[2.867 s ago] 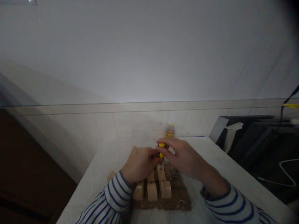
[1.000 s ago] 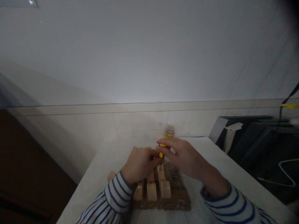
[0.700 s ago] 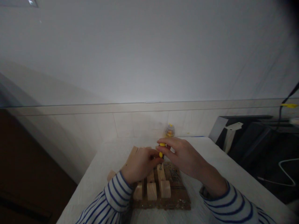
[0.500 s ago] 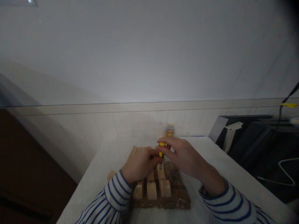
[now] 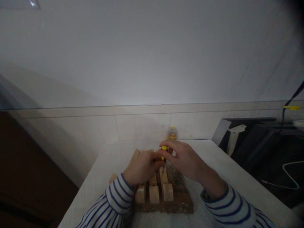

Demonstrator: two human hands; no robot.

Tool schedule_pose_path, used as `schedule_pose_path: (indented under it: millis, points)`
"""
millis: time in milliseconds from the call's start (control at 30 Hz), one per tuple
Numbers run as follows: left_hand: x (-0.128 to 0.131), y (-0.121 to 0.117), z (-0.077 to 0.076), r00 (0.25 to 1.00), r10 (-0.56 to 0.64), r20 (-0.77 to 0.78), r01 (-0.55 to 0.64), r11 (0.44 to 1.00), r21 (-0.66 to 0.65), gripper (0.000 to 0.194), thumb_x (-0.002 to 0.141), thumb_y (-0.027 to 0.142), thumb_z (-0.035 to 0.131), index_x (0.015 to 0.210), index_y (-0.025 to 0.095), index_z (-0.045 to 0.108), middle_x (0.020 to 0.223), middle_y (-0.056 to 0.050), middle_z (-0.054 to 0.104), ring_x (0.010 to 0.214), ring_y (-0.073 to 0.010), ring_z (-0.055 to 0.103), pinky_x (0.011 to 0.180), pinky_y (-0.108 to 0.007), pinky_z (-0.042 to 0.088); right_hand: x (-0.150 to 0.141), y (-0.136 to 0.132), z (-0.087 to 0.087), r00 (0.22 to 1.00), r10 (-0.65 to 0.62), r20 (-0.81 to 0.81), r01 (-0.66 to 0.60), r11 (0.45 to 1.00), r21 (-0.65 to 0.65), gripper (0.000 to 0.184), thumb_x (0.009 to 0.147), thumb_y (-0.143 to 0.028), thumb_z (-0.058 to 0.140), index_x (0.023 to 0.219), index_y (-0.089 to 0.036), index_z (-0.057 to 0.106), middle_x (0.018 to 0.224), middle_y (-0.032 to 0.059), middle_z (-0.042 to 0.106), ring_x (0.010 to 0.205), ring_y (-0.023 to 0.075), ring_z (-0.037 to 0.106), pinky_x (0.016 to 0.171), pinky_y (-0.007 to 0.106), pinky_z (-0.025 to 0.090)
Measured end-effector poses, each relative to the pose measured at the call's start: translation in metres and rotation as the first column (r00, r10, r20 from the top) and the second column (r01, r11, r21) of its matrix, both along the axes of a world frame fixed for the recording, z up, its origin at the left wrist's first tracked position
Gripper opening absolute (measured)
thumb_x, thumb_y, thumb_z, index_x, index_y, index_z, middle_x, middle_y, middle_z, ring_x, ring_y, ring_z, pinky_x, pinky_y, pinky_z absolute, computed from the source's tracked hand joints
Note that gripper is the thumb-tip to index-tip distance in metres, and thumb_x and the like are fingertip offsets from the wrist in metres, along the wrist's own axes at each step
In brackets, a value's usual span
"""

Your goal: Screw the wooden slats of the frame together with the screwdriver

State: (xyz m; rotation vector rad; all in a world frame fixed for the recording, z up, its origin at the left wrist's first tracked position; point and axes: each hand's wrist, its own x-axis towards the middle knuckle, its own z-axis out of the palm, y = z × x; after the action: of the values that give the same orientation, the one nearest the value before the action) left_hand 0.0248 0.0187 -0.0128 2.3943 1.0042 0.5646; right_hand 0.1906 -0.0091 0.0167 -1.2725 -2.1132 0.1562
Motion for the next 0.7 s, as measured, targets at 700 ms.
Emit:
schedule_pose_path:
  millis: [700]
  points:
    - [-0.001,-0.001,0.006,0.998,0.055,-0.008,-0.056,0.998,-0.015,0.026,0.08,0.037,0.051,0.089,0.019,0.068,0.074,-0.002,0.066,0.065,-0.0148,0.055,0.061,-0.023,0.039,0.004,-0.005,0.003,0.994,0.099,-0.038,-0.096,0.994,0.055,0.024,0.085,-0.021,0.047,0.103,-0.02,0.062,0.1,0.0047,0.067,0.093,0.0179,0.059,0.083,0.035,0.045]
